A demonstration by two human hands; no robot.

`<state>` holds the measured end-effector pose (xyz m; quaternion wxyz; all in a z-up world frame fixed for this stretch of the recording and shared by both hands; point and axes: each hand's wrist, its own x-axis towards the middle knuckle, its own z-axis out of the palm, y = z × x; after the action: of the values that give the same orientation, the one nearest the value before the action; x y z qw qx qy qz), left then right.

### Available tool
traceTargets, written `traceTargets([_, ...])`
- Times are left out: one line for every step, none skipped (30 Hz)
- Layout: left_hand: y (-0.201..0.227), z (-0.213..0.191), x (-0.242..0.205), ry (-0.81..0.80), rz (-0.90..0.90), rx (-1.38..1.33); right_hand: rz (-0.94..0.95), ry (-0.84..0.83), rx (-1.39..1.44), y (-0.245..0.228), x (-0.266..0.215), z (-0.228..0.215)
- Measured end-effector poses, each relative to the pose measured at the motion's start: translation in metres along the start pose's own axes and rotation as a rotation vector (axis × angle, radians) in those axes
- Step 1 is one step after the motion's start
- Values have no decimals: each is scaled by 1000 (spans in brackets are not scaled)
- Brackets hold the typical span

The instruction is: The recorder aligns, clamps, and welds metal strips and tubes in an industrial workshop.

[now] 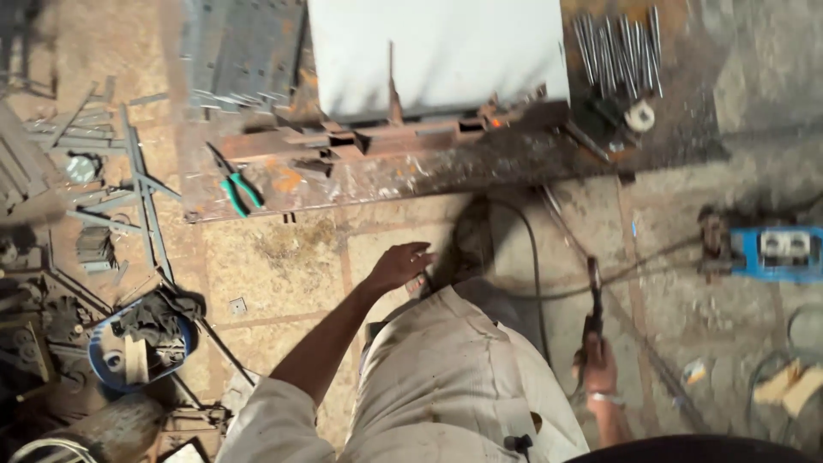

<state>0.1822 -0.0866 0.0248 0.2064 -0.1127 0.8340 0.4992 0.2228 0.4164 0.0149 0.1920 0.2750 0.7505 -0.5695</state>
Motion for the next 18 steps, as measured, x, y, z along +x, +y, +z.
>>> traceTargets([4,-4,-3,15,19,-55,80,23,45,-4,-6,4])
traceTargets([26,-22,-6,43,16,-64,63,2,33,10,10,10])
traceTargets([49,-37,-11,-24,67,-69,57,1,54,23,24,14])
traceTargets([71,-52,-15,-90,118,-72,52,0,75,37,41,17])
traceTargets([88,-64,-19,-75,112,-84,46,-12,60,34,51,26])
traceTargets([105,-74,-22,-156,53,-51,-17,-43,51,30,64,34])
traceTargets([125,-83,-23,-265,4,-11,-70,-49,54,32,64,38])
traceTargets([135,-89,-26,-277,8,-16,-65,-37,50,17,72,44])
traceTargets([147,-97,-24,-269,153,-225,-17,-47,87,7,76,51])
traceTargets([159,-104,-21,-264,292,-438,30,-58,126,-5,82,56])
traceTargets([174,-103,-15,-301,299,-440,40,-23,135,-25,78,62])
traceTargets([188,-102,-9,-268,295,-320,83,-18,218,-45,76,67])
traceTargets([201,-104,-4,-229,296,-195,120,-17,306,-64,77,76])
traceTargets([209,-94,7,-261,308,-191,123,13,321,-61,79,69])
traceTargets([218,-90,21,-242,339,-141,90,31,280,-61,88,69])
traceTargets([225,-86,35,-223,371,-91,58,50,239,-62,97,70])
traceTargets([233,-68,55,-244,374,-87,66,66,249,-71,92,69])
traceTargets([241,-50,74,-239,401,4,68,75,223,-79,88,69])
